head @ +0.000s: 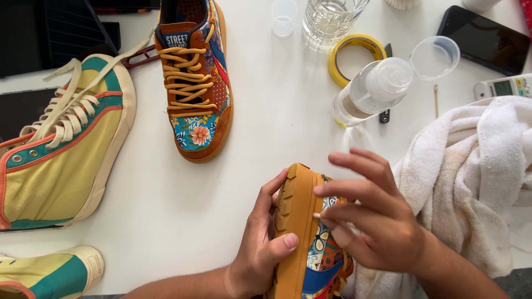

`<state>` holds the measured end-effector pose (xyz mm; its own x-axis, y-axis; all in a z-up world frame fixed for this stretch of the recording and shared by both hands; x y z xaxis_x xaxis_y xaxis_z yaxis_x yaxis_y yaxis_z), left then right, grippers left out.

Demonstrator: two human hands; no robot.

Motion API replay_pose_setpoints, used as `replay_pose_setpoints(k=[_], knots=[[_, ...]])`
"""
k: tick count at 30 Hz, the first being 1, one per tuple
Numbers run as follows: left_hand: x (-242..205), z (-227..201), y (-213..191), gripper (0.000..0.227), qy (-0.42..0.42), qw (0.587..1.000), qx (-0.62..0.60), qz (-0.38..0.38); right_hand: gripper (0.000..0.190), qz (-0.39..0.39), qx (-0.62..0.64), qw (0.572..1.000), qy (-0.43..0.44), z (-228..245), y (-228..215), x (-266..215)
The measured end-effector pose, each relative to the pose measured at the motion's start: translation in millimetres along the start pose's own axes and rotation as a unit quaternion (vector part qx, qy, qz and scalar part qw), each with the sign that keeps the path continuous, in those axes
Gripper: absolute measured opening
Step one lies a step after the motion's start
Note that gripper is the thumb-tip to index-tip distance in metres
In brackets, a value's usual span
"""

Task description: Cleaning the soles and sides of decorative sneakers using a cotton swab and cleaning solution.

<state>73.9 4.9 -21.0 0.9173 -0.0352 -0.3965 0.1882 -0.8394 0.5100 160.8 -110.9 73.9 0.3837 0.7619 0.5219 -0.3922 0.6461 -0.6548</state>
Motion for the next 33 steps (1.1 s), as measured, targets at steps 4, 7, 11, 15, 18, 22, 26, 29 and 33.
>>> replay_pose_setpoints(k=[4,7,11,15,18,22,26,29,33], knots=[[-1.1,2.7,0.9,0.111,0.011,1.0,-0.023,0.007,0.009,0.01,0.055,0.998,-0.026,9.0,1.3,-2.7],[-0.8,5.0,-0.9,0.11,0.021,1.0,-0.014,0.006,0.01,0.029,0.069,0.996,-0.048,9.8,5.1,-1.6],[2.8,11.3,-7.4,0.112,0.008,1.0,0.006,-0.013,0.007,-0.028,0.008,0.999,0.038,-11.0,-1.4,2.1],[5.9,24.9,-18.8,0.114,0.009,0.998,0.053,-0.019,0.007,-0.025,0.006,1.0,-0.011,6.8,-4.4,1.2],[8.0,31.8,-25.6,0.115,0.009,0.997,0.062,-0.032,0.008,-0.005,0.019,1.0,-0.025,9.2,1.7,0.6],[7.4,25.8,-19.0,0.114,-0.007,0.998,0.052,-0.03,0.007,-0.044,-0.017,0.998,0.044,-12.3,-4.4,4.1],[4.4,17.3,-12.1,0.114,-0.017,0.999,0.033,-0.039,0.007,-0.053,-0.004,0.998,0.04,-12.2,-5.3,3.3],[3.5,20.1,-12.0,0.114,-0.021,0.998,0.035,-0.044,0.006,-0.079,0.024,0.994,0.068,-18.8,-9.3,-2.2],[4.1,22.7,-17.6,0.115,-0.025,0.995,0.077,-0.058,0.004,-0.085,0.085,0.986,0.117,-29.2,-8.4,-5.7]])
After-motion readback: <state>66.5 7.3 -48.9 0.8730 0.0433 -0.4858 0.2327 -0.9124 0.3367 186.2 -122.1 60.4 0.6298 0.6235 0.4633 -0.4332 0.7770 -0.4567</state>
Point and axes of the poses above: each hand's wrist, its own x-axis towards the middle knuckle, its own y-axis out of the palm, z = x × y, the point moved 8 cm from there along x, towards the middle knuckle, and after that the axes turned 4 degrees about -y, right-handed, at the moved point
